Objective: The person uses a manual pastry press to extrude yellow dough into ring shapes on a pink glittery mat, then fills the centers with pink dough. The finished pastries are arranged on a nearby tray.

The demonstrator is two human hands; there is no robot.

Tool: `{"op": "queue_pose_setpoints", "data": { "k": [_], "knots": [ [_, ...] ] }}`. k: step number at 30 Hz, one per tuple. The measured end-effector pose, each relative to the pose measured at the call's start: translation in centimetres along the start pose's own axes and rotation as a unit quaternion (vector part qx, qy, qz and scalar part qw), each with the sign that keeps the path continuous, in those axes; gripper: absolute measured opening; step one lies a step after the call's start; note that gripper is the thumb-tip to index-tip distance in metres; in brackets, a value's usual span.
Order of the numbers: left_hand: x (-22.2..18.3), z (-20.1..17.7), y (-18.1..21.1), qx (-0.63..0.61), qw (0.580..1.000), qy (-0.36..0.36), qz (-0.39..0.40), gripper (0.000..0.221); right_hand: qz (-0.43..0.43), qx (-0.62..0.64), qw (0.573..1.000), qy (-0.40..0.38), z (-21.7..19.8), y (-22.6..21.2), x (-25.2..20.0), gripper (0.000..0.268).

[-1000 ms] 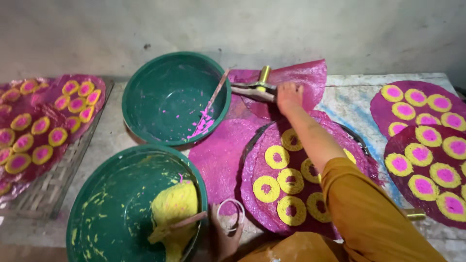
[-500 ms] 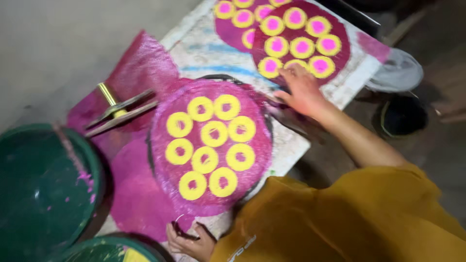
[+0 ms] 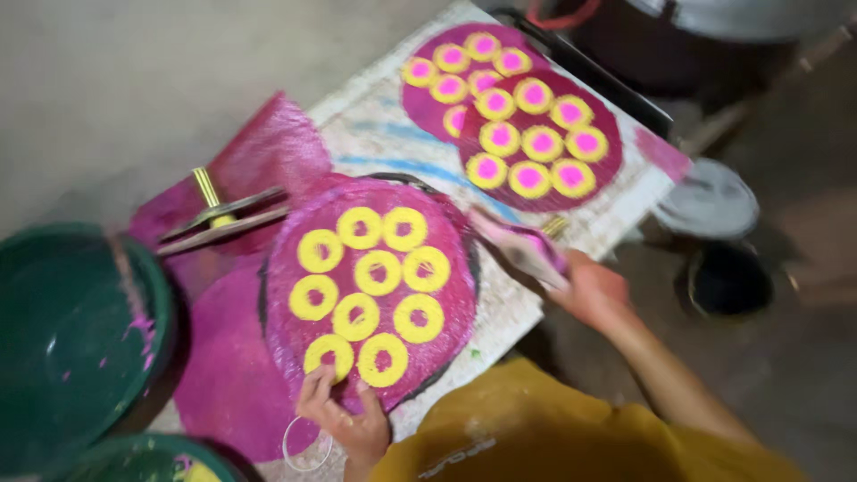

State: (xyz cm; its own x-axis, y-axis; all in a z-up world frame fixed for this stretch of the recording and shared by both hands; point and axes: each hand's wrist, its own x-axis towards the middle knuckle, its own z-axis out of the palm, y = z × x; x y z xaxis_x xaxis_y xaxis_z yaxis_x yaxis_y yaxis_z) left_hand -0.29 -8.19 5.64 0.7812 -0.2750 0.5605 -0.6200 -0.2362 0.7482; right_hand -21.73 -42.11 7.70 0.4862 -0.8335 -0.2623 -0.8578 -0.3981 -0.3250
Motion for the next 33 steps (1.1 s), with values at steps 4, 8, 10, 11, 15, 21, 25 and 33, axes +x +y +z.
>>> {"op": "queue_pose_setpoints", "data": {
  "k": [4,8,10,11,15,21,25,33],
  "knots": [
    [1.5,0.1,1.5,0.021,1.000,-0.020,0.003,0.051,-0.128,0.120,0.981,0.084,-3.7,1.0,-0.3,0.069],
    [5.7,1.5,2.0,-0.061,0.996,-0.066,-0.022,0.058,-0.257,0.354,0.895,-0.089,-3.0,-1.9,1.8,0.045],
    [8.1,1.6,2.3,-0.212,0.970,-0.092,-0.080,0.070,-0.164,0.250,0.936,-0.188,-1.6,-4.4,2.3,0.036],
    [9.5,1.5,2.4,-0.335,0.929,-0.101,-0.125,0.074,-0.199,0.295,0.901,-0.247,-1.0,-5.9,2.5,0.036],
    [14.2,-0.1,2.3,-0.685,0.701,-0.100,-0.173,0.082,-0.335,0.341,0.727,-0.492,0.3,-12.8,3.8,0.049],
    [15.9,-1.9,-0.8,-0.823,0.549,-0.021,-0.143,0.055,-0.229,0.123,0.756,-0.600,-0.6,-21.6,7.2,0.071],
    [16.3,-3.0,-3.2,-0.816,0.546,0.076,-0.175,0.050,-0.262,0.073,0.761,-0.589,-1.5,-27.1,5.8,0.074],
    [13.7,-2.9,-8.8,-0.816,0.534,0.149,-0.162,0.044,-0.374,-0.071,0.844,-0.377,1.2,-30.2,2.7,0.082]
  ]
}}
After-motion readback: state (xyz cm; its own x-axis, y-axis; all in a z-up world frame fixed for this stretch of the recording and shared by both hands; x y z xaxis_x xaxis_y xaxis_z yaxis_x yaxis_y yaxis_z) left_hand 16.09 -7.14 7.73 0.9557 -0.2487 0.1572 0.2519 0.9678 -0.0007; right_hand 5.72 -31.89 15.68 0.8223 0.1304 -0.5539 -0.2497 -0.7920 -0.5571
